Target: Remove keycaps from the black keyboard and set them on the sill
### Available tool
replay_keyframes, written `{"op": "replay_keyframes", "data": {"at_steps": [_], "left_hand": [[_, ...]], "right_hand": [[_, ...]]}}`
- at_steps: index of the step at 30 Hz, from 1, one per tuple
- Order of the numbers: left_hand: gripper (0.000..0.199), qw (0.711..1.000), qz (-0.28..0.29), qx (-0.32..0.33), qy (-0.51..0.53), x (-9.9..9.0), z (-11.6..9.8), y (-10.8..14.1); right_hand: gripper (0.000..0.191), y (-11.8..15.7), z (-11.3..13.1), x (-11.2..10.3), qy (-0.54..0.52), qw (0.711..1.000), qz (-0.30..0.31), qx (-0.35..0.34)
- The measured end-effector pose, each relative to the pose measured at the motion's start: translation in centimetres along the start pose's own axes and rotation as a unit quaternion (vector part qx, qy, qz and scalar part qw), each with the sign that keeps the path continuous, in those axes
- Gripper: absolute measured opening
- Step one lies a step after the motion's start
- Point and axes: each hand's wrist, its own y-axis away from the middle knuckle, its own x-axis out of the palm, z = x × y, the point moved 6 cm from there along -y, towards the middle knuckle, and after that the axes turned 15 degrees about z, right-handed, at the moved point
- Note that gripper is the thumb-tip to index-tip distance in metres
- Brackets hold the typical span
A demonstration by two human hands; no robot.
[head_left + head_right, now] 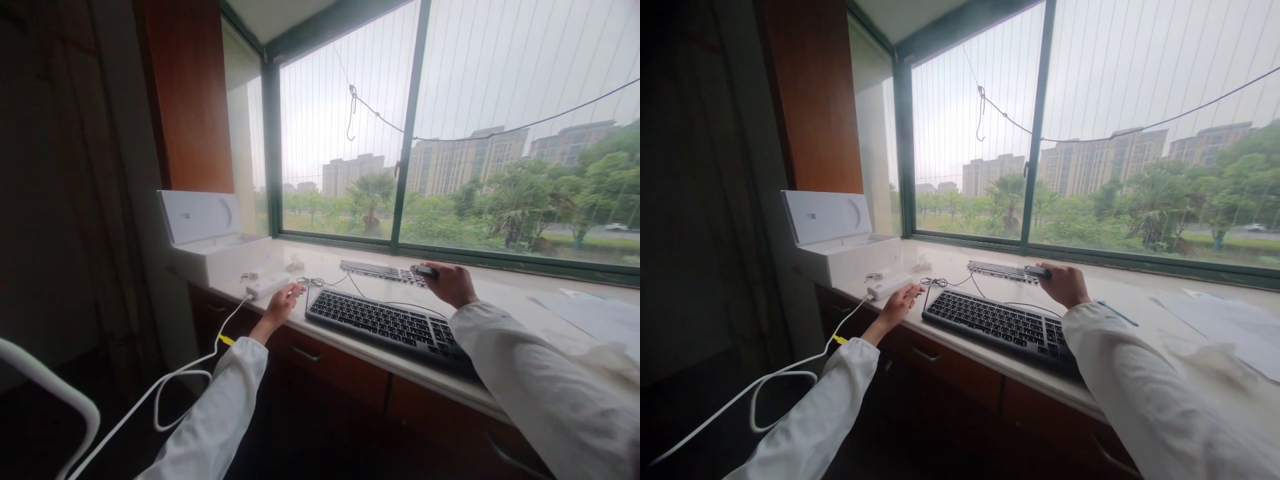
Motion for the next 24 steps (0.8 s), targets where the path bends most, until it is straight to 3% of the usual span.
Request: {"op": "replay_keyframes", "data": {"at_steps": [4,7,14,24], "left_hand": [[0.041,1.000,-0.017,-0.005,0.008,-0.3,0.0,0.2],[0.045,0.999,-0.024,-0.021,-0.004,-0.3,0.0,0.3],[0.051,0.995,-0.071,-0.040,-0.056,-0.3,-0.8,0.6],[0.044,0.987,-0.039,-0.063,-0.145,0.2,-1.6,-0.8]], "right_hand": [[0.031,2.0,-4.9,1.5,0.037,0.993,0.045,0.107],[0.032,2.8,-6.7,2.2,0.035,0.988,0.078,0.132],[0.027,2.8,-6.4,2.4,0.008,0.987,0.140,0.084],[0.029,3.6,-6.1,1.4,-0.024,0.982,0.141,0.123]]}}
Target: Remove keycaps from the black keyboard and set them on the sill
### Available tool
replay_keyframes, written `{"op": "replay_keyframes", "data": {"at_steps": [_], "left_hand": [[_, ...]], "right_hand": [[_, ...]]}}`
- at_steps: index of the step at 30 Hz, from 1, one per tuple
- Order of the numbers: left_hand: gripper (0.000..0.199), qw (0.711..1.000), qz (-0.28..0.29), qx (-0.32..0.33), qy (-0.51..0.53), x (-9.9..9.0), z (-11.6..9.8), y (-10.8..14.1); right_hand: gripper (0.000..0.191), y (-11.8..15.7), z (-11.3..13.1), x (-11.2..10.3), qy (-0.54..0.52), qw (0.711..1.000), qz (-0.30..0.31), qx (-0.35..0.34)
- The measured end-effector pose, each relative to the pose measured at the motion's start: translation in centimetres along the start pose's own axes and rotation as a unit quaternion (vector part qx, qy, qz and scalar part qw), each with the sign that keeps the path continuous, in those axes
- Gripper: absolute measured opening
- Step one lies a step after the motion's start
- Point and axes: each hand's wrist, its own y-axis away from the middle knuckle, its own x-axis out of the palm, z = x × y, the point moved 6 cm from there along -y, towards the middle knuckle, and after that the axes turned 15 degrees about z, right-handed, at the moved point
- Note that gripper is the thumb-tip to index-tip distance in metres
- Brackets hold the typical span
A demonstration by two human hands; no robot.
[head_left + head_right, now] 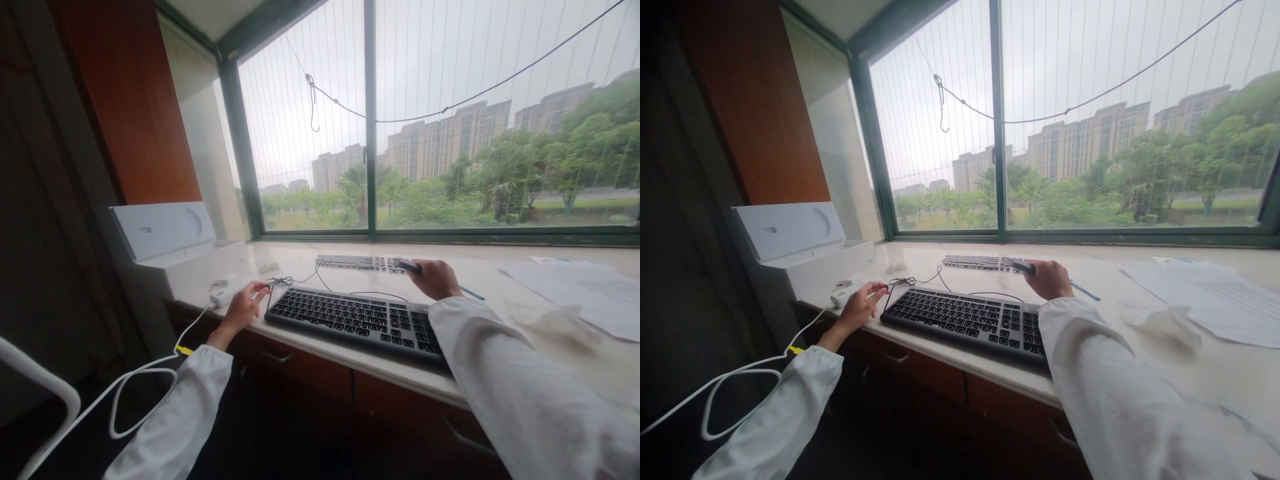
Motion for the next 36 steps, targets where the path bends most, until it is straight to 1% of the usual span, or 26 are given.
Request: {"op": "replay_keyframes", "data": {"at_steps": [3,5,8,10,12,14,17,20,22,27,31,36], "left_hand": [[0.040,0.999,-0.012,0.028,-0.038,-0.4,-1.5,-2.0],[0.035,0.997,-0.022,0.046,-0.063,-0.6,-2.9,-4.1],[0.026,0.993,0.007,0.046,-0.108,0.2,-4.6,-8.5],[0.023,0.982,0.041,0.051,-0.175,1.3,-5.3,-11.6],[0.022,0.964,0.083,0.026,-0.252,2.6,-5.0,-14.5],[0.020,0.954,0.110,0.000,-0.281,3.5,-4.2,-16.9],[0.018,0.943,0.144,-0.032,-0.297,4.9,-2.6,-19.5],[0.017,0.932,0.175,-0.046,-0.314,6.3,-1.3,-21.4],[0.018,0.926,0.188,-0.046,-0.323,7.3,-0.8,-22.5],[0.022,0.916,0.203,-0.036,-0.343,9.2,-0.6,-24.8],[0.021,0.908,0.210,-0.023,-0.362,10.4,-0.9,-25.9],[0.020,0.899,0.218,-0.010,-0.380,11.6,-1.0,-26.3]], "right_hand": [[0.029,0.0,-0.1,0.0,-0.004,1.000,-0.003,0.009],[0.029,0.0,-0.2,0.1,-0.003,1.000,-0.002,0.009],[0.030,-0.2,-0.3,0.4,0.000,1.000,-0.002,0.010],[0.031,-0.3,-0.5,0.5,0.001,1.000,-0.007,0.011],[0.031,-0.4,-0.7,0.6,0.002,1.000,-0.010,0.014],[0.030,-0.5,-0.8,0.6,0.003,1.000,-0.008,0.014],[0.029,-0.6,-0.8,0.6,0.014,1.000,-0.002,0.011],[0.030,-0.7,-0.6,0.6,0.030,1.000,-0.001,0.006],[0.032,-0.8,-0.5,0.7,0.036,0.999,-0.003,0.000],[0.032,-1.2,-0.4,1.0,0.045,0.999,-0.007,-0.006],[0.035,-1.4,-0.6,1.2,0.048,0.999,-0.005,-0.004],[0.034,-1.4,-0.5,1.2,0.047,0.999,-0.002,-0.010]]}}
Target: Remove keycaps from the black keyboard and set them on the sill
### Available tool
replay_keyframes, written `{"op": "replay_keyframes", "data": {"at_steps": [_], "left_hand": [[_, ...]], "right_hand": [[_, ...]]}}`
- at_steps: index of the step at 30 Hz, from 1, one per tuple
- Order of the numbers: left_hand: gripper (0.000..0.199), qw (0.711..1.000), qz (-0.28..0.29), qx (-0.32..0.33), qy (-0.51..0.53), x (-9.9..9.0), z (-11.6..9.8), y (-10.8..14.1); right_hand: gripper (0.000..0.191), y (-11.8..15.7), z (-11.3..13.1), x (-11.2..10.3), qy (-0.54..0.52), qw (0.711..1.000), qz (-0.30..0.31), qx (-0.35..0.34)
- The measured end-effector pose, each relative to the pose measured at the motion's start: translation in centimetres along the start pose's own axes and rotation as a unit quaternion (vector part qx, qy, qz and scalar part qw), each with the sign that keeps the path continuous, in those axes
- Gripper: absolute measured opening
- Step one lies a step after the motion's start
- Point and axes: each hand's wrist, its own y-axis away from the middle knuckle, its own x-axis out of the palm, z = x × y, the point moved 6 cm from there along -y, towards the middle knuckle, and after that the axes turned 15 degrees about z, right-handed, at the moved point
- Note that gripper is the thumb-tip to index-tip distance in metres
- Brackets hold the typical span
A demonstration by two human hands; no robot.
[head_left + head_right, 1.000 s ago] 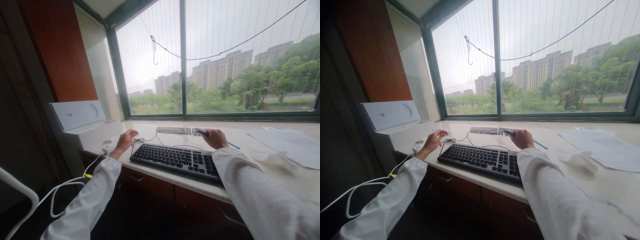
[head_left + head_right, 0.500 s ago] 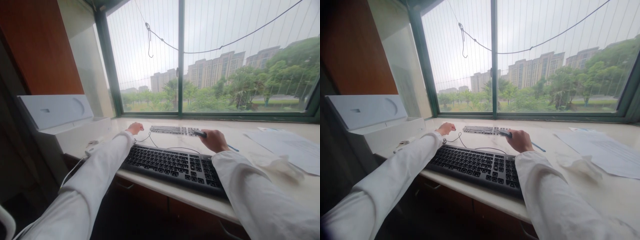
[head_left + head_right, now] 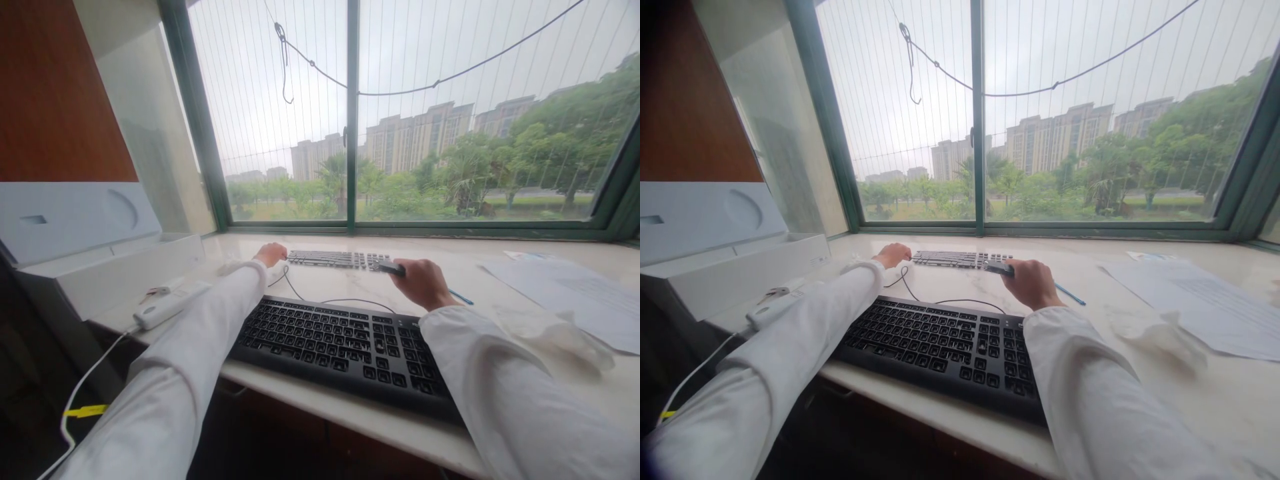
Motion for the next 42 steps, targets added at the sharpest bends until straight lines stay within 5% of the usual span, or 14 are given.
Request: {"op": "replay_keyframes", "data": {"at_steps": [30,42], "left_hand": [[0.029,0.997,-0.006,0.004,-0.071,1.1,-0.7,-1.3],[0.031,0.997,-0.055,-0.029,-0.033,-2.5,0.5,1.9]], "right_hand": [[0.032,0.2,0.4,-0.4,-0.004,1.000,0.013,0.001],[0.032,0.1,0.4,-0.6,0.013,1.000,0.012,0.001]]}}
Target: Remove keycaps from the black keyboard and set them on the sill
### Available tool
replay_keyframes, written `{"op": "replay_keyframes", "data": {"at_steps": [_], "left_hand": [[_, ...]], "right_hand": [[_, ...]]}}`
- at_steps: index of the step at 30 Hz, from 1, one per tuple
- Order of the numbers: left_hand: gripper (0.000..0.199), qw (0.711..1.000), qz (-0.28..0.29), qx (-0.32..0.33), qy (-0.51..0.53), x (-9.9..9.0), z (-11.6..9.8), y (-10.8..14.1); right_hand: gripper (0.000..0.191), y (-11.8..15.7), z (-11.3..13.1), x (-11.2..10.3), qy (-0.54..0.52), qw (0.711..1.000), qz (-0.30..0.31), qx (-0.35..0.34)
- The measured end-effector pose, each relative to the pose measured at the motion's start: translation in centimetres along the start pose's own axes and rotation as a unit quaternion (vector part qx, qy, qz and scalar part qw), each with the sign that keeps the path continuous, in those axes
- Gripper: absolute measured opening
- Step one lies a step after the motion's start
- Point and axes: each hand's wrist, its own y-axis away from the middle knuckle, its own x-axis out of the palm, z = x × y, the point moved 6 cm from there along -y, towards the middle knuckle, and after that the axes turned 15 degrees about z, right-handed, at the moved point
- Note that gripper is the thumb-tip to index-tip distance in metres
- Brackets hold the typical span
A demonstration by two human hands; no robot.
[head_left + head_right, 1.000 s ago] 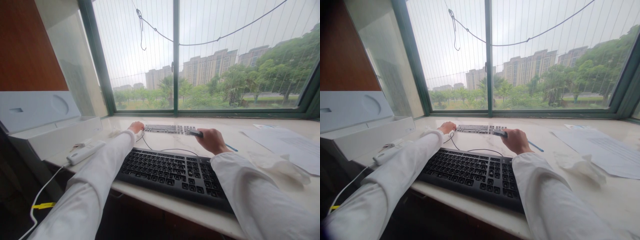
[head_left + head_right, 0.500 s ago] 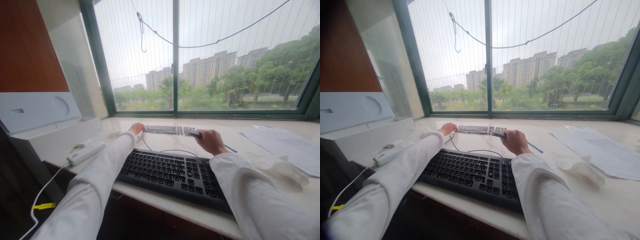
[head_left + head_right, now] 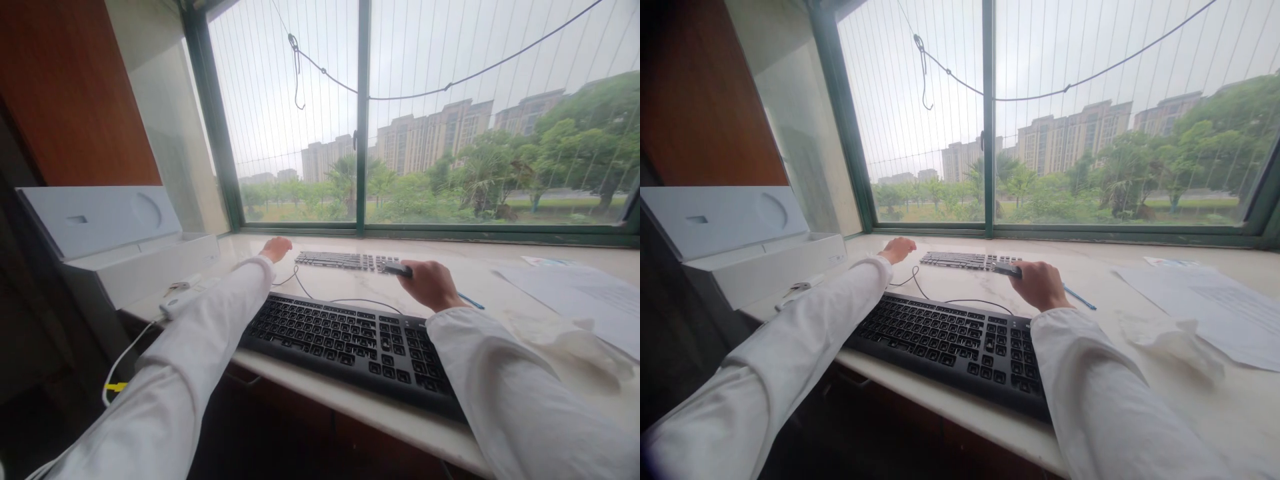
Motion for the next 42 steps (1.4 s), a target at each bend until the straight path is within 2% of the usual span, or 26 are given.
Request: {"op": "replay_keyframes", "data": {"at_steps": [5,10,17,22,24,28,32,36,39,42], "left_hand": [[0.031,0.999,-0.041,-0.024,0.016,-2.1,1.2,2.8],[0.030,0.997,-0.063,-0.039,0.022,-2.7,1.3,7.1],[0.026,0.990,-0.098,-0.080,0.070,-2.1,-0.2,14.5],[0.030,0.972,-0.169,-0.068,0.147,-0.8,-2.3,20.4],[0.031,0.970,-0.170,-0.057,0.163,-0.1,-2.9,21.9],[0.034,0.970,-0.168,-0.063,0.163,0.9,-2.5,23.7],[0.042,0.963,-0.177,-0.095,0.178,2.1,0.4,24.8],[0.048,0.945,-0.191,-0.088,0.250,3.4,2.9,25.5],[0.050,0.936,-0.207,-0.070,0.276,3.6,3.0,25.6],[0.053,0.938,-0.204,-0.059,0.273,3.5,2.5,25.6]], "right_hand": [[0.034,0.1,-0.1,-0.1,0.005,1.000,0.007,0.001],[0.031,0.3,0.0,-0.3,0.011,1.000,0.020,0.009],[0.031,0.8,0.3,-1.4,0.017,0.999,0.031,0.013],[0.031,1.2,0.7,-1.9,0.014,0.999,0.034,0.018],[0.033,1.4,1.2,-1.7,0.018,0.998,0.051,0.015],[0.036,2.2,1.8,-1.3,0.023,0.997,0.077,0.021],[0.034,3.6,1.4,-1.6,0.019,0.995,0.083,0.044],[0.035,5.6,2.0,-2.0,0.012,0.992,0.122,0.035],[0.032,7.2,3.2,-2.2,0.009,0.988,0.154,0.015],[0.031,8.3,3.4,-2.5,0.021,0.985,0.167,0.025]]}}
